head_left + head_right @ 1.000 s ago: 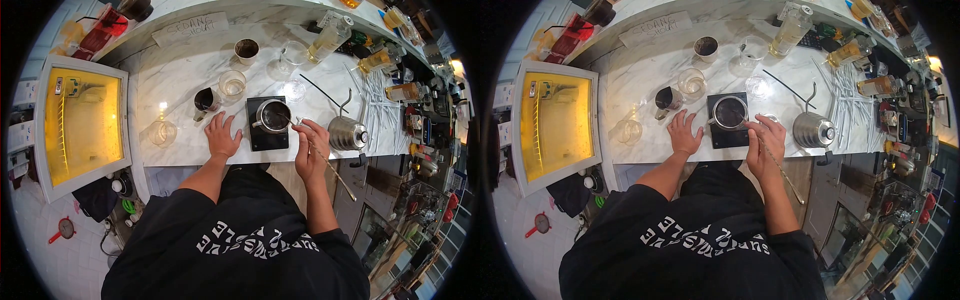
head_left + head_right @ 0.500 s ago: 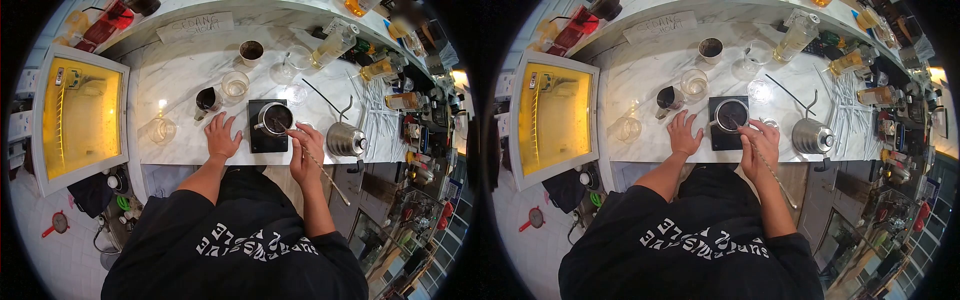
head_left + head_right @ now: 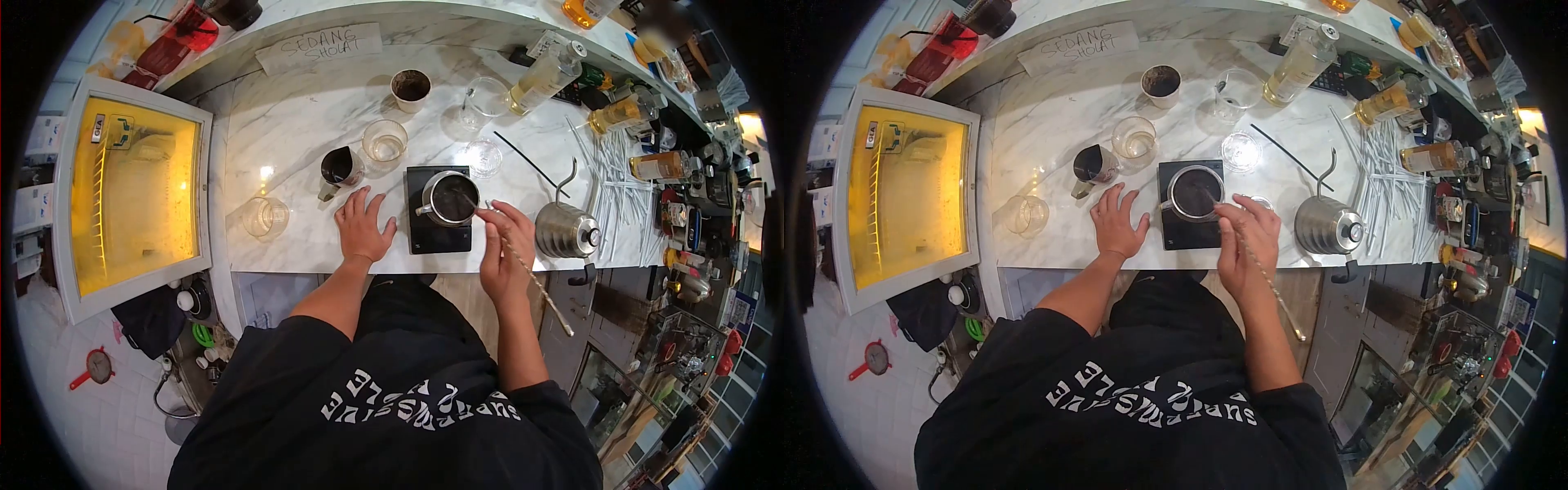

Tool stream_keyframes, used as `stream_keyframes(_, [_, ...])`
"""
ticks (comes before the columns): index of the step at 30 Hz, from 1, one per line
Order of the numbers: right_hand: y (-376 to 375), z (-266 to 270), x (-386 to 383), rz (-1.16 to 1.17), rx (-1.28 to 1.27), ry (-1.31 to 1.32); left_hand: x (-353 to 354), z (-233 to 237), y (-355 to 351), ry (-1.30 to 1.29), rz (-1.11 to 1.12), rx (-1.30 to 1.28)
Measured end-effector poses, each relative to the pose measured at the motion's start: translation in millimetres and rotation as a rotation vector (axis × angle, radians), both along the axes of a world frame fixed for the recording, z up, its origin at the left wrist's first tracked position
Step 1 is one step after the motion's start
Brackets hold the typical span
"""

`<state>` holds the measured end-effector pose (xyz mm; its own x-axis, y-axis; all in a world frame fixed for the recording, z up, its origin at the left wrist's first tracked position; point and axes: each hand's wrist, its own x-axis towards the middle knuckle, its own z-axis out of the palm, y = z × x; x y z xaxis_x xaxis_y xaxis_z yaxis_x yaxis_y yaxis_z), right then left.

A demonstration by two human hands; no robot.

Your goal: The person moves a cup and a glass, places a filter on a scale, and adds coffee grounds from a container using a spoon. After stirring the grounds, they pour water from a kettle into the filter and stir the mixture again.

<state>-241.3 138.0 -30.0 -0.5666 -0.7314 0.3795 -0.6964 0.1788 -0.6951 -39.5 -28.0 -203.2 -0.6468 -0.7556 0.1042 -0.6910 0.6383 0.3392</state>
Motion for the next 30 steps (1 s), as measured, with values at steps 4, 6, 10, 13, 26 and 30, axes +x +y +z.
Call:
stream_keyframes(4, [10.1, 1.3, -0.1, -0.028, 0.014, -0.061, 0.0, 3.6, 0.4, -0.007, 0.002, 0.018])
stream_keyframes(6, [9.1, 2.7, 4.5, -0.003, 0.025, -0.082, -0.3, 3.3, -0.1, -0.017, 0.004, -0.001])
stream_keyframes(10, [2.4, -3.7, 0.2, -0.013, -0.008, -0.093, 0.3, 1.0, 0.7, 0.001, 0.003, -0.001])
stream_keyframes(13, [10.3, -3.1, -2.1, -0.077, -0.02, -0.143, 0.6, 0.9, 0.9, -0.014, 0.004, -0.006])
stream_keyframes(26, [12.1, -8.1, -1.0, -0.019, -0.045, -0.088, 0.1, 0.4, 0.0, -0.018, -0.002, -0.009])
stream_keyframes(30, [6.3, -9.1, 1.5, 0.028, -0.018, -0.047, -0.3, 0.7, 0.7, -0.025, 0.0, -0.032])
